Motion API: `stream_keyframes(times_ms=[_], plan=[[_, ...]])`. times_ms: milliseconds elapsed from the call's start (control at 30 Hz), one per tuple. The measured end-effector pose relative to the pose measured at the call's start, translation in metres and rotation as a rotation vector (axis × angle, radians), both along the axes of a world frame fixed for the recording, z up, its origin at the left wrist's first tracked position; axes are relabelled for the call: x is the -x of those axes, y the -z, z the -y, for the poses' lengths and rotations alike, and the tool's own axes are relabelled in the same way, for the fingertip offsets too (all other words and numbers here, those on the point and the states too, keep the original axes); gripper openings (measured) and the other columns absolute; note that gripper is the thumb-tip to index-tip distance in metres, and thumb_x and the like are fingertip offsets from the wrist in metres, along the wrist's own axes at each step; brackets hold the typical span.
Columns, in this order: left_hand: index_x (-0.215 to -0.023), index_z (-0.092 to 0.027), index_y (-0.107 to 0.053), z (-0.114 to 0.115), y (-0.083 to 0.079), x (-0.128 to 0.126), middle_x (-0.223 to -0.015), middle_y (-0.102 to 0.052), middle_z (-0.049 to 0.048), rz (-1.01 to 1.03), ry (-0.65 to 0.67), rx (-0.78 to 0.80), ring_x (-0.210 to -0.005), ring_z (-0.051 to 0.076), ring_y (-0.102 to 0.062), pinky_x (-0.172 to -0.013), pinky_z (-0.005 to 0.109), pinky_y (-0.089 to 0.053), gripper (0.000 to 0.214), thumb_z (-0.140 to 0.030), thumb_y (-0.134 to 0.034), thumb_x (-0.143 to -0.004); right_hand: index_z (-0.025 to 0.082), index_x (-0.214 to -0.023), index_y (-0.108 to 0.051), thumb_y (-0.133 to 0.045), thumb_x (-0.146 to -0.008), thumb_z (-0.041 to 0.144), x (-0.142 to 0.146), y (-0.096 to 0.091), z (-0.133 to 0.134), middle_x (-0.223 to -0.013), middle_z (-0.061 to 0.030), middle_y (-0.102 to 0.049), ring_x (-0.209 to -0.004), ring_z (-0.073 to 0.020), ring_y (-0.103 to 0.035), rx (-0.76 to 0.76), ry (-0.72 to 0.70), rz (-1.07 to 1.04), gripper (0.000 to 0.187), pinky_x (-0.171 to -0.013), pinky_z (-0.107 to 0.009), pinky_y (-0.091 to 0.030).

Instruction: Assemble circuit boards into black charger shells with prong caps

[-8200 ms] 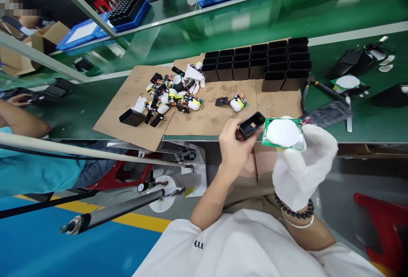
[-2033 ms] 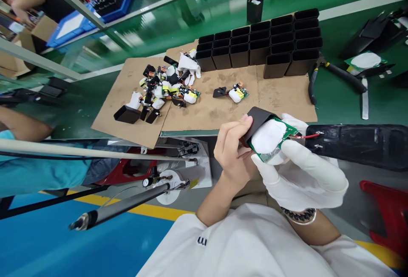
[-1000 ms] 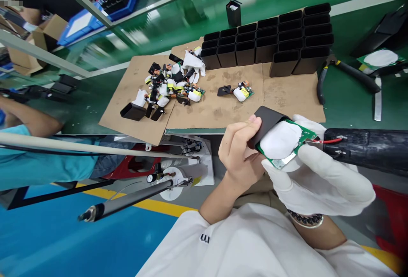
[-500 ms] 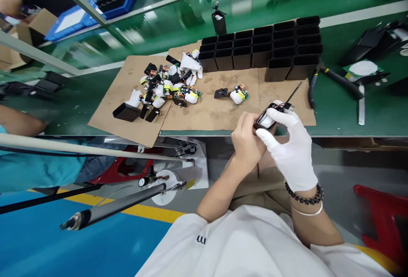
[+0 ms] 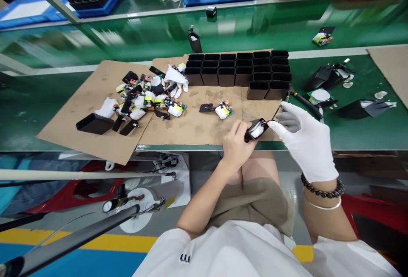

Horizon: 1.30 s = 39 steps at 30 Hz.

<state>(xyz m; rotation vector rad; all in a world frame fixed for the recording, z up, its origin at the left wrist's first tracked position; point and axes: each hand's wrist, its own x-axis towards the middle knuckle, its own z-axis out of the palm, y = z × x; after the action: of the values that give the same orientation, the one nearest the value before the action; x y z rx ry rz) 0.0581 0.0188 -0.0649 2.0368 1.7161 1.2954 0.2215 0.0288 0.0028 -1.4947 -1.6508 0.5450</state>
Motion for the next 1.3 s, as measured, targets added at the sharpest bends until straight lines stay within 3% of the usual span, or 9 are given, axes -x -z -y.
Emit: stream_keyframes(times_ms=[167, 267, 367, 467, 633, 800, 1033, 1133, 1300], plan=[[-0.102, -0.016, -0.066, -0.004, 0.003, -0.001, -0.088, -0.069, 0.0057, -0.190, -0.027, -0.236, -0.072, 0.016, -0.066, -0.060, 0.025, -0.044, 0.021, -0.009, -0.059, -0.084, 0.030, -0.118, -0.073, -0.068, -0.089, 0.030, -0.012, -0.026, -0.001, -0.128, -0.0027, -0.071, -0.121, -0.0280, -0.066, 0.021, -0.236, -0.041, 0.030, -0.097, -0.043, -0.060], [-0.104, -0.013, -0.067, -0.006, 0.003, -0.003, -0.089, -0.072, 0.0090, -0.263, -0.020, -0.446, -0.078, 0.017, -0.069, -0.065, 0.027, -0.043, 0.025, -0.003, -0.052, -0.088, 0.029, -0.122, -0.072, -0.064, -0.091, 0.050, -0.025, -0.033, 0.008, -0.126, -0.0060, -0.072, -0.114, -0.0288, -0.069, 0.226, -0.121, -0.117, 0.038, -0.087, -0.042, -0.064], [-0.103, -0.014, -0.068, -0.007, 0.001, -0.003, -0.093, -0.075, 0.0102, -0.310, 0.010, -0.575, -0.079, 0.014, -0.069, -0.071, 0.027, -0.044, 0.024, -0.001, -0.050, -0.091, 0.026, -0.142, -0.058, -0.049, -0.095, 0.065, -0.034, -0.021, 0.016, -0.101, -0.0101, -0.077, -0.081, -0.0236, -0.075, 0.568, -0.042, -0.336, 0.061, -0.066, -0.035, -0.064], [-0.097, -0.014, -0.069, -0.006, -0.002, -0.002, -0.089, -0.076, 0.0092, -0.313, 0.028, -0.655, -0.071, 0.012, -0.066, -0.071, 0.027, -0.044, 0.017, -0.004, -0.057, -0.091, 0.024, -0.149, -0.049, -0.050, -0.096, 0.061, -0.037, 0.003, 0.019, -0.093, -0.0100, -0.077, -0.077, -0.0208, -0.075, 0.844, -0.125, -0.719, 0.064, -0.065, -0.031, -0.062], [-0.092, -0.017, -0.069, -0.004, -0.004, 0.000, -0.085, -0.078, 0.0058, -0.360, 0.054, -0.712, -0.061, 0.010, -0.061, -0.070, 0.028, -0.042, 0.010, -0.009, -0.064, -0.091, 0.024, -0.113, -0.071, -0.045, -0.099, 0.054, -0.040, 0.022, 0.014, -0.073, -0.0033, -0.069, -0.054, -0.0112, -0.058, 1.171, -0.269, -1.152, 0.042, -0.044, -0.019, -0.046], [-0.101, -0.014, -0.067, 0.005, -0.003, 0.007, -0.088, -0.076, 0.0072, -0.418, 0.129, -0.629, -0.066, 0.011, -0.065, -0.068, 0.029, -0.039, 0.016, -0.007, -0.055, -0.092, 0.026, -0.116, -0.073, -0.052, -0.094, 0.039, -0.046, 0.019, 0.019, -0.092, -0.0045, -0.074, -0.069, -0.0160, -0.066, 0.907, -0.273, -0.863, 0.033, -0.061, -0.032, -0.058], [-0.141, -0.013, -0.046, -0.005, -0.051, 0.024, -0.123, -0.062, 0.0157, -0.595, 0.640, 0.103, -0.095, 0.026, -0.069, -0.076, 0.035, -0.051, 0.057, -0.029, -0.064, -0.089, 0.025, -0.135, -0.066, -0.066, -0.089, 0.045, -0.040, 0.018, 0.028, -0.113, -0.0083, -0.076, -0.100, -0.0221, -0.072, 0.656, -0.185, -0.714, 0.050, -0.095, -0.042, -0.058], [-0.137, -0.017, -0.048, -0.018, -0.066, 0.020, -0.141, -0.054, 0.0149, -0.580, 0.663, 0.310, -0.102, 0.026, -0.069, -0.078, 0.035, -0.055, 0.051, -0.023, -0.062, -0.088, 0.028, -0.131, -0.068, -0.069, -0.089, 0.045, -0.032, 0.021, 0.030, -0.132, -0.0072, -0.070, -0.114, -0.0237, -0.069, 0.518, -0.148, -0.648, 0.045, -0.103, -0.042, -0.056], [-0.140, -0.014, -0.049, -0.027, -0.068, 0.013, -0.132, -0.063, 0.0132, -0.471, 0.612, 0.455, -0.113, 0.032, -0.067, -0.089, 0.042, -0.056, 0.060, -0.025, -0.070, -0.084, 0.028, -0.128, -0.069, -0.070, -0.090, 0.041, -0.010, 0.037, 0.037, -0.139, -0.0046, -0.066, -0.123, -0.0233, -0.066, 0.275, -0.034, -0.681, 0.040, -0.108, -0.043, -0.054]])
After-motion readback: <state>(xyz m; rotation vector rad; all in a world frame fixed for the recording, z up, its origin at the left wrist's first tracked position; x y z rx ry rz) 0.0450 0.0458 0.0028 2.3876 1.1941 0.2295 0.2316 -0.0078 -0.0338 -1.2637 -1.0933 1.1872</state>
